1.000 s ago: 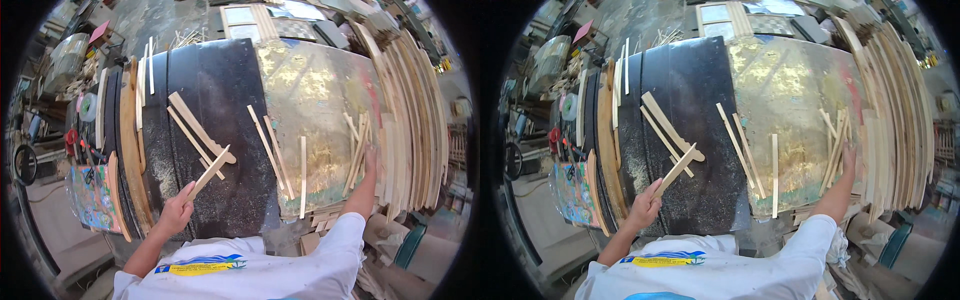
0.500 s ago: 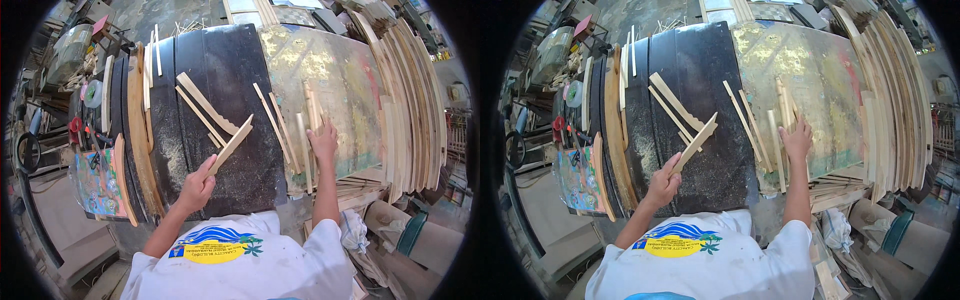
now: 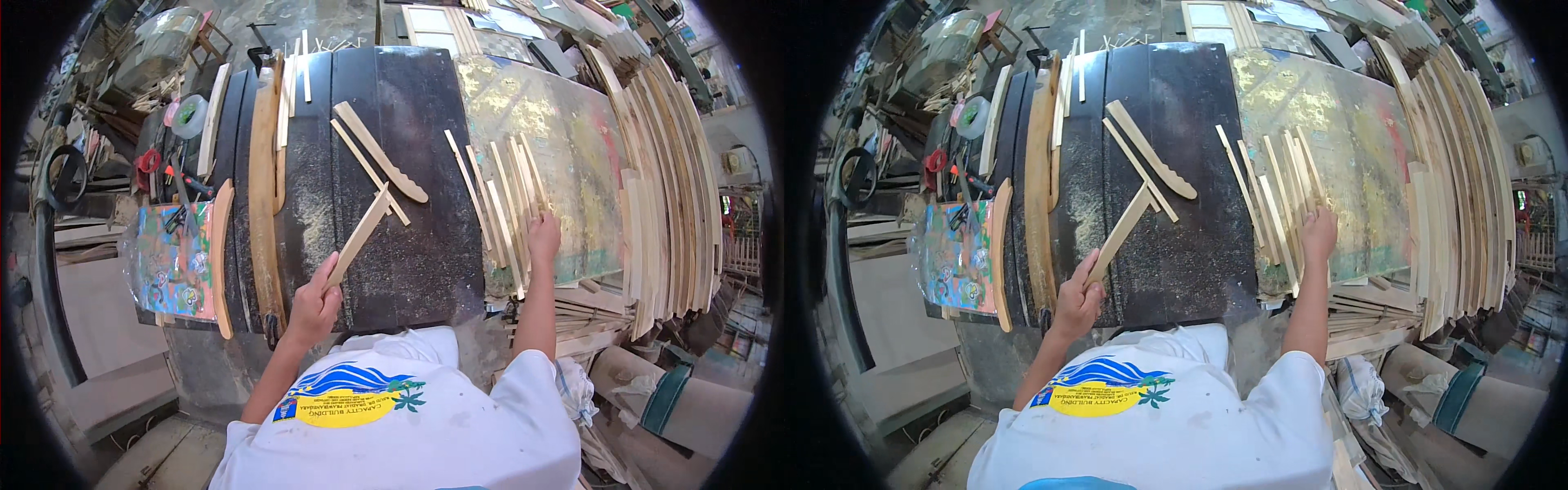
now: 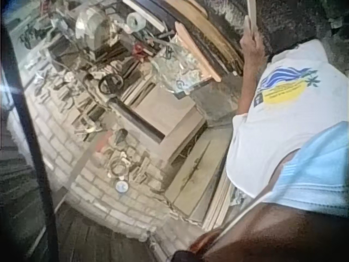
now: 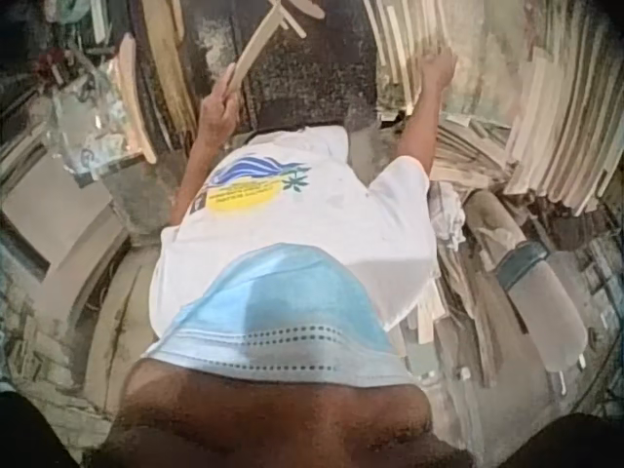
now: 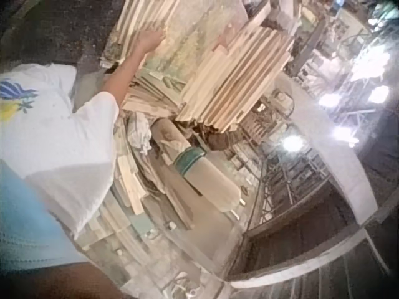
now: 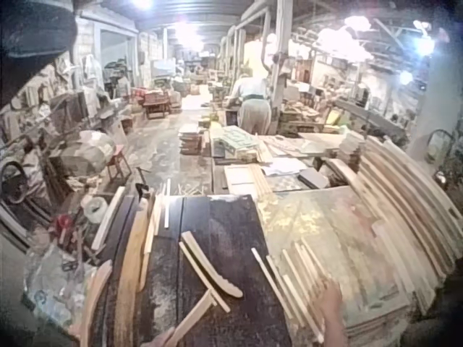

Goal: The person repeatedly picks up thin wooden strips and runs them along a stationary grinding surface to shape the edges. They frequently inspect the strips by holding them up and comparing them before continuing the grinding process.

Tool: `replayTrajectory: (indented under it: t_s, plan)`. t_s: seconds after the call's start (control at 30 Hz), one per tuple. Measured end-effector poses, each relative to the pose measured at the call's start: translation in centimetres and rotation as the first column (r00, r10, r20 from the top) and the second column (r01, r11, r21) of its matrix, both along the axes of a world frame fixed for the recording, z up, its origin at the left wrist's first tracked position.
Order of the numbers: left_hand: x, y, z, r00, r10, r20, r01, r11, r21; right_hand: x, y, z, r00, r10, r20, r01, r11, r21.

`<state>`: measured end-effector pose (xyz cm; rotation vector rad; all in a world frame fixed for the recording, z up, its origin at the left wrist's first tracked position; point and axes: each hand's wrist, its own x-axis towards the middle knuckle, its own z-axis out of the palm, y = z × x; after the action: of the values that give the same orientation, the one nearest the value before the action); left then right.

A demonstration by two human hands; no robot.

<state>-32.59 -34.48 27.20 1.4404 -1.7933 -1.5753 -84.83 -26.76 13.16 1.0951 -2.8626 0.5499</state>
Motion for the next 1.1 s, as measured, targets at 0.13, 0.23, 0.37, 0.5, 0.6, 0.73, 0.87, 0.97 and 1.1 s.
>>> replayTrajectory:
  t_s: [0.13, 0.23, 0.37, 0.5, 0.6, 0.73, 0.87, 0.97, 1.1]
  plan:
    - [1.9, 1.3, -1.6, 0.999, -0.016, -0.051, 0.008, 0.988, -0.156, -1.2, -0.6, 1.2, 0.999, 0.037, 0.038, -0.043, 0.983, 0.178]
    - [2.8, 2.0, -1.2, 0.998, 0.015, -0.063, -0.024, 0.990, -0.138, -0.3, -1.0, 2.0, 0.998, 0.043, -0.052, -0.036, 0.991, 0.125]
    - [3.9, 3.0, -0.4, 0.990, 0.108, -0.090, -0.113, 0.992, -0.055, 4.3, -2.6, 4.6, 0.927, 0.173, 0.331, -0.091, 0.964, -0.251]
    - [4.3, 3.8, 0.3, 0.928, 0.282, -0.245, -0.253, 0.957, 0.144, 14.6, -5.0, 7.7, 0.500, 0.330, 0.801, 0.085, 0.902, -0.424]
    - [4.8, 4.3, 0.2, 0.852, 0.401, -0.336, -0.334, 0.911, 0.240, 22.2, -6.0, 9.9, 0.092, 0.508, 0.856, 0.122, 0.848, -0.516]
    - [5.3, 5.1, -0.5, 0.748, 0.508, -0.427, -0.469, 0.860, 0.202, 30.6, -7.3, 12.4, -0.213, 0.531, 0.820, 0.156, 0.847, -0.508]
    - [5.7, 5.6, 0.5, 0.663, 0.557, -0.499, -0.537, 0.819, 0.201, 35.2, -7.5, 12.9, -0.458, 0.484, 0.745, 0.139, 0.867, -0.478]
    - [6.3, 6.0, 1.5, 0.646, 0.582, -0.494, -0.568, 0.799, 0.199, 37.4, -7.4, 12.5, -0.579, 0.432, 0.692, 0.126, 0.886, -0.447]
    - [6.7, 6.7, 1.2, 0.602, 0.592, -0.536, -0.603, 0.777, 0.181, 39.9, -7.1, 13.0, -0.626, 0.396, 0.672, 0.091, 0.893, -0.441]
